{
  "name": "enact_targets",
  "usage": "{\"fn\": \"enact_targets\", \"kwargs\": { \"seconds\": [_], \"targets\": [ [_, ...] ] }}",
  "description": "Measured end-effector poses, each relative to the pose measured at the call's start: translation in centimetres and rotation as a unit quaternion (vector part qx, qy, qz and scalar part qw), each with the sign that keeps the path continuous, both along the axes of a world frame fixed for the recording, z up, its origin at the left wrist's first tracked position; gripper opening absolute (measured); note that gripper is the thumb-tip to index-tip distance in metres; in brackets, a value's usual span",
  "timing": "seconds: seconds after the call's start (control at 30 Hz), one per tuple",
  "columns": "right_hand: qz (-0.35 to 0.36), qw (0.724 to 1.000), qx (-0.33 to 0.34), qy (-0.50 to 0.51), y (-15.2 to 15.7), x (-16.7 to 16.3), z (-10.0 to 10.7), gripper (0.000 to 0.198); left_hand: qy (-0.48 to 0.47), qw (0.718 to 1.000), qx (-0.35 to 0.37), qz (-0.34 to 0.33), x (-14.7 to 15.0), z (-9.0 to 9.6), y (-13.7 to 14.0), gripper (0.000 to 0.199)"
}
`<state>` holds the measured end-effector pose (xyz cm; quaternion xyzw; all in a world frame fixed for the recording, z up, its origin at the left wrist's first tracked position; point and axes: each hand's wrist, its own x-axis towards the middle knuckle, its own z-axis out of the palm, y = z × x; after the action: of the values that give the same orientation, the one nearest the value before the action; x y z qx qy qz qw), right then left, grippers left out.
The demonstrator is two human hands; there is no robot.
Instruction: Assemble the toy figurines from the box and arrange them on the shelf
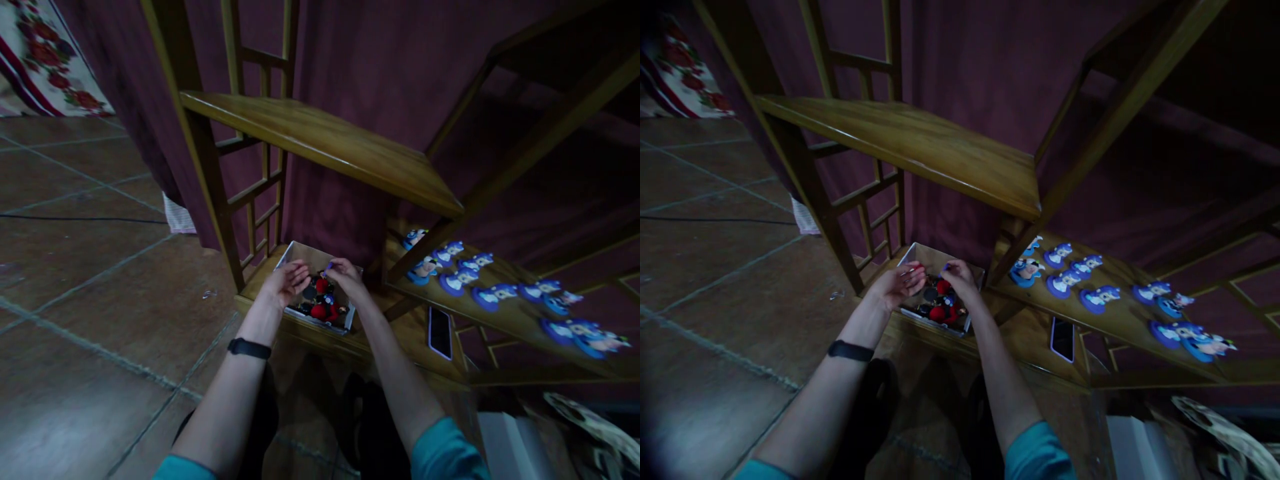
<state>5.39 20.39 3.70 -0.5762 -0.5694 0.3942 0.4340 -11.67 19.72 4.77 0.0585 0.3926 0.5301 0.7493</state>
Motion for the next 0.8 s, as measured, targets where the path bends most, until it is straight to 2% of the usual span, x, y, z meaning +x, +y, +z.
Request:
{"fn": "enact_targets", "kwargs": {
  "seconds": [0.07,0.13,0.2,0.27,0.37,0.43,0.5,0.57,0.63,0.7,0.8],
  "targets": [
    [0.046,0.992,0.014,0.121,-0.4,-1.1,0.6,0.037,-0.004,0.998,0.008,-0.068,0.9,0.1,-0.4,0.011],
    [0.07,0.985,0.023,0.155,-1.1,-2.1,0.6,0.036,-0.013,0.995,0.023,-0.099,1.6,0.0,-0.6,0.01],
    [0.081,0.984,0.034,0.155,-1.7,-2.7,0.3,0.036,-0.015,0.996,0.041,-0.084,2.0,-0.2,-0.7,0.005],
    [0.085,0.987,0.034,0.135,-1.9,-2.6,-0.3,0.034,-0.004,0.998,0.05,-0.036,2.0,-0.4,-0.5,0.015],
    [0.022,0.999,0.004,0.026,-1.8,-1.2,-1.4,0.029,0.008,0.998,0.051,0.037,1.2,-0.6,-0.1,0.022],
    [-0.05,0.99,-0.016,-0.13,-1.7,0.0,-2.4,0.026,0.014,0.996,0.053,0.075,0.4,-0.6,0.1,0.021],
    [-0.081,0.948,-0.048,-0.305,-1.8,0.8,-3.4,0.026,0.021,0.994,0.055,0.096,-0.3,-0.6,0.3,0.021],
    [-0.065,0.904,-0.087,-0.413,-2.0,0.9,-4.4,0.033,0.015,0.994,0.047,0.099,-0.7,-0.6,0.5,0.022],
    [-0.039,0.877,-0.113,-0.465,-2.2,0.4,-5.0,0.042,-0.001,0.995,0.031,0.099,-1.2,-0.7,0.7,0.024],
    [-0.023,0.865,-0.128,-0.484,-2.3,-0.1,-5.4,0.046,-0.01,0.994,0.02,0.108,-1.6,-0.7,0.9,0.025],
    [-0.025,0.879,-0.147,-0.452,-1.9,-0.3,-5.5,0.037,-0.005,0.991,0.023,0.134,-2.4,-0.7,1.0,0.025]
  ]
}}
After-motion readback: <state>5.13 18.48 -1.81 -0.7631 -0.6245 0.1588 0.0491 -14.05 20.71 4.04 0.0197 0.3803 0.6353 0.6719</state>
